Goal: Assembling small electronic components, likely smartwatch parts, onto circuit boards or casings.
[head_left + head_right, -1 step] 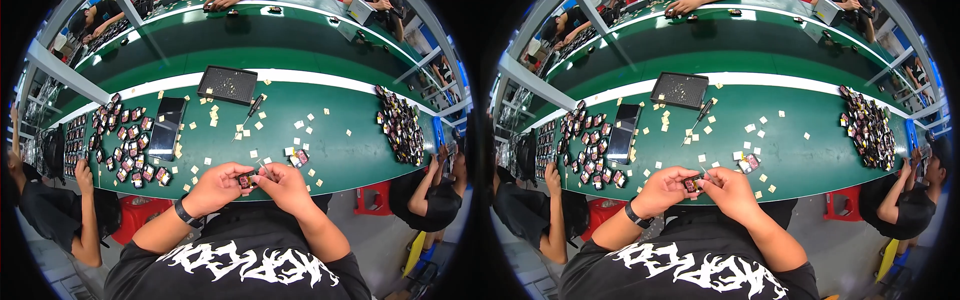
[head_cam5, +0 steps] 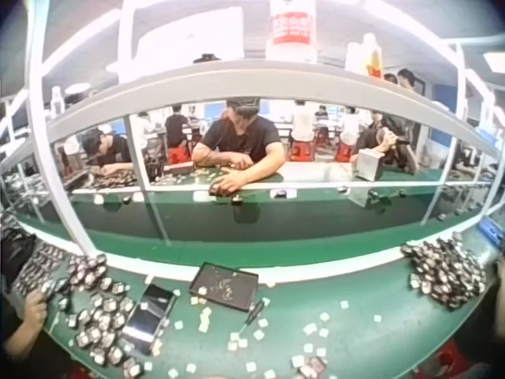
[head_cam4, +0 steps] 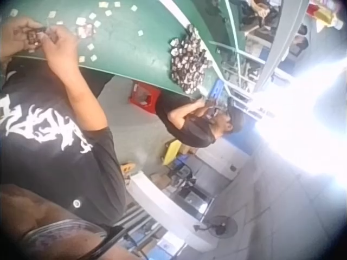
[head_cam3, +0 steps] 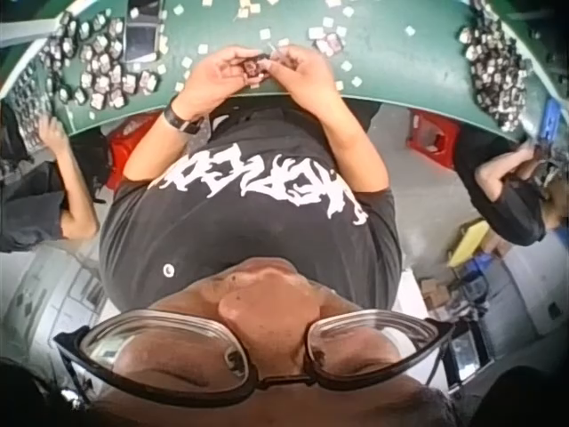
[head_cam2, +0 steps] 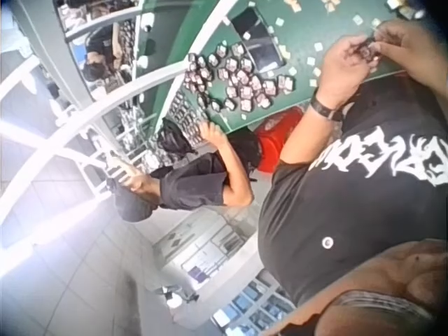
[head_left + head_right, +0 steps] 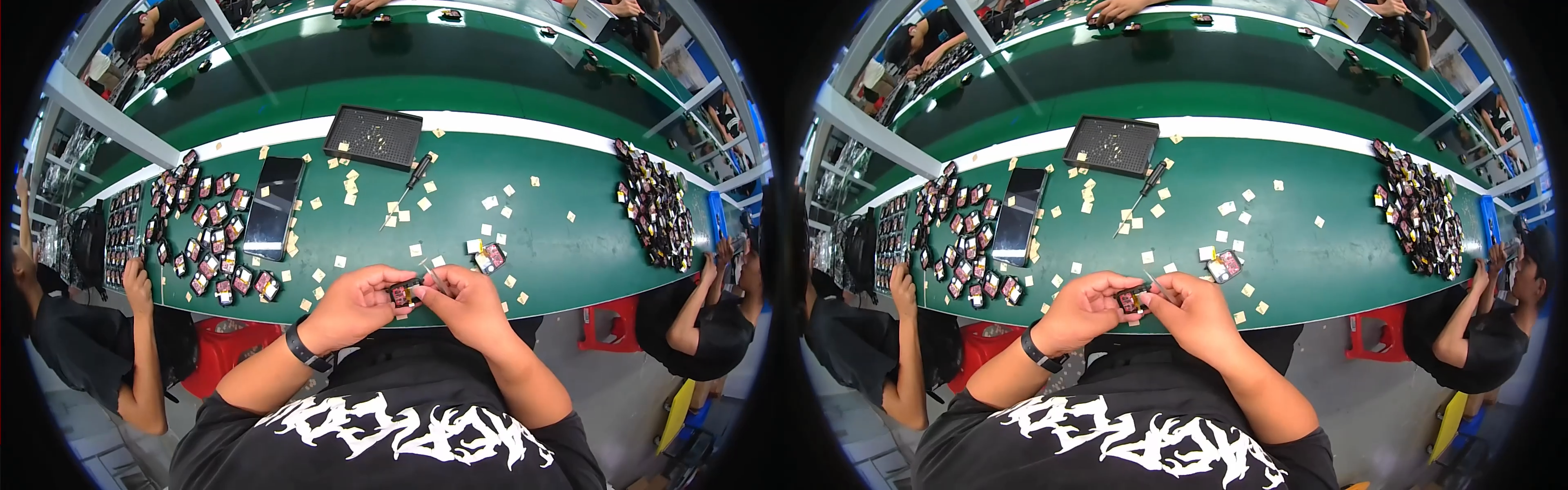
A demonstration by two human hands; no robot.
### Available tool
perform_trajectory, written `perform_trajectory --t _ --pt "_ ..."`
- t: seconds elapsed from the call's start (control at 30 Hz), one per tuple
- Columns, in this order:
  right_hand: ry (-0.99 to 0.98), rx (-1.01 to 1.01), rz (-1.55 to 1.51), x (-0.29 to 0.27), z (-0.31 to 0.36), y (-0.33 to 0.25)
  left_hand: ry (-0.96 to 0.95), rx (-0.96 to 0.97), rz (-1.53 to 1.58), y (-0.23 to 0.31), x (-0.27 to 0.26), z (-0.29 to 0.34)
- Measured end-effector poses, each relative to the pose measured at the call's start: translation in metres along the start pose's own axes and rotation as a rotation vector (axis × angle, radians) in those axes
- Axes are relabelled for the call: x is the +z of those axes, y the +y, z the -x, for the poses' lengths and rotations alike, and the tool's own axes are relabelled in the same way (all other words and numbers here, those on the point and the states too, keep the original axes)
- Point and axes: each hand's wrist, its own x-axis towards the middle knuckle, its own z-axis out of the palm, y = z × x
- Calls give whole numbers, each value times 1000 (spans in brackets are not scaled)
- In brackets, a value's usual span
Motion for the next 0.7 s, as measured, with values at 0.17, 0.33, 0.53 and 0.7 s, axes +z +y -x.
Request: perform_trajectory --t 0.17,0.33,0.53,0.7 --pt "6 -13 1 0 3 -4 24 11 -74 3 5 2" --pt "-10 -46 34 2 3 -1 136 11 -262 2 11 6" --pt "246 -290 185 -13 12 -6 171 69 -418 14 5 17" --pt "470 -619 787 -53 23 -7 284 80 -286 41 -12 41"
